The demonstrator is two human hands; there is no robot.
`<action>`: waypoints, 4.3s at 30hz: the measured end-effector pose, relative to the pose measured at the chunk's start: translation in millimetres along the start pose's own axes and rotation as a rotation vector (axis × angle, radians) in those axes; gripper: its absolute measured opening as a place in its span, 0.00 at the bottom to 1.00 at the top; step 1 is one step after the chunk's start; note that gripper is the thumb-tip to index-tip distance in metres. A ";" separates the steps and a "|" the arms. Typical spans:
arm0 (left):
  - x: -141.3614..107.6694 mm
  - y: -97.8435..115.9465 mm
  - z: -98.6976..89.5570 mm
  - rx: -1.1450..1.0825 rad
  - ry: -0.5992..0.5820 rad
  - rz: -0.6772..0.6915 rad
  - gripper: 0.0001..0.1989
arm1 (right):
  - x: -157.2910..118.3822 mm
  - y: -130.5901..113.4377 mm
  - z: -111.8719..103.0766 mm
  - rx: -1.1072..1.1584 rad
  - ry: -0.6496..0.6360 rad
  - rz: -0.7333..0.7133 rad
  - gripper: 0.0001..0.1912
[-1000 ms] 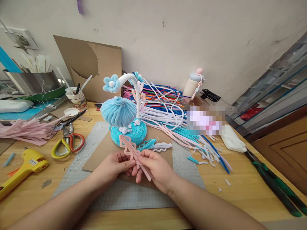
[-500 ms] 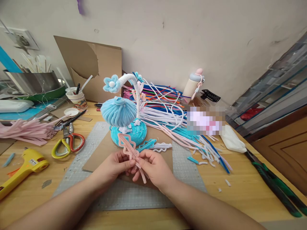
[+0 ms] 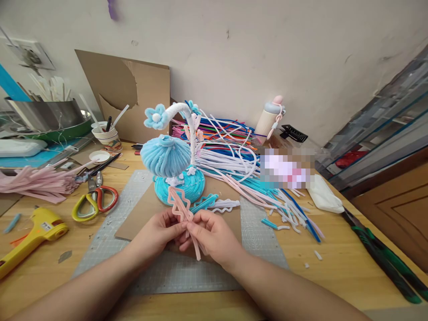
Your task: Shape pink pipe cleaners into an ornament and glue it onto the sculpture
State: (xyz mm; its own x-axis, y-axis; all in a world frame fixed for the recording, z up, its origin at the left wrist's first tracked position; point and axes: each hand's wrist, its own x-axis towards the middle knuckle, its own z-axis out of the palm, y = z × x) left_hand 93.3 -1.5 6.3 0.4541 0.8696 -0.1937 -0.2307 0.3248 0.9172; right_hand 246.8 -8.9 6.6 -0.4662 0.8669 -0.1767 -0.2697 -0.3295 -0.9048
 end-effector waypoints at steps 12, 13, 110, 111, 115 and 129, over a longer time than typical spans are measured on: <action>0.6 5.4 -3.1 0.053 0.133 0.040 0.13 | -0.7 4.9 -3.4 -0.326 0.106 -0.042 0.12; 0.9 4.5 -3.9 0.040 0.123 0.033 0.12 | -0.3 6.0 -3.6 -0.324 0.085 -0.033 0.12; -9.8 29.5 -9.4 0.967 0.073 0.406 0.04 | -3.5 -9.7 -11.1 -0.662 -0.023 0.158 0.12; -10.8 29.8 -7.5 0.957 0.039 0.362 0.05 | -3.4 -10.8 -10.6 -0.627 -0.044 0.190 0.12; -13.4 26.9 -4.5 0.755 -0.009 0.056 0.06 | -2.7 -13.5 -11.4 -0.466 -0.080 0.232 0.12; -15.1 20.6 -6.1 0.280 -0.131 -0.419 0.13 | -7.1 -17.6 -14.3 -0.522 -0.175 0.162 0.11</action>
State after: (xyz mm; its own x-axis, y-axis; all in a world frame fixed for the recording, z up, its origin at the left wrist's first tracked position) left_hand 76.5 -5.6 26.0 0.5661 0.6268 -0.5354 0.2250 0.5074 0.8318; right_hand 266.9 -3.9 18.2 -0.6112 0.7312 -0.3030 0.2485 -0.1861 -0.9506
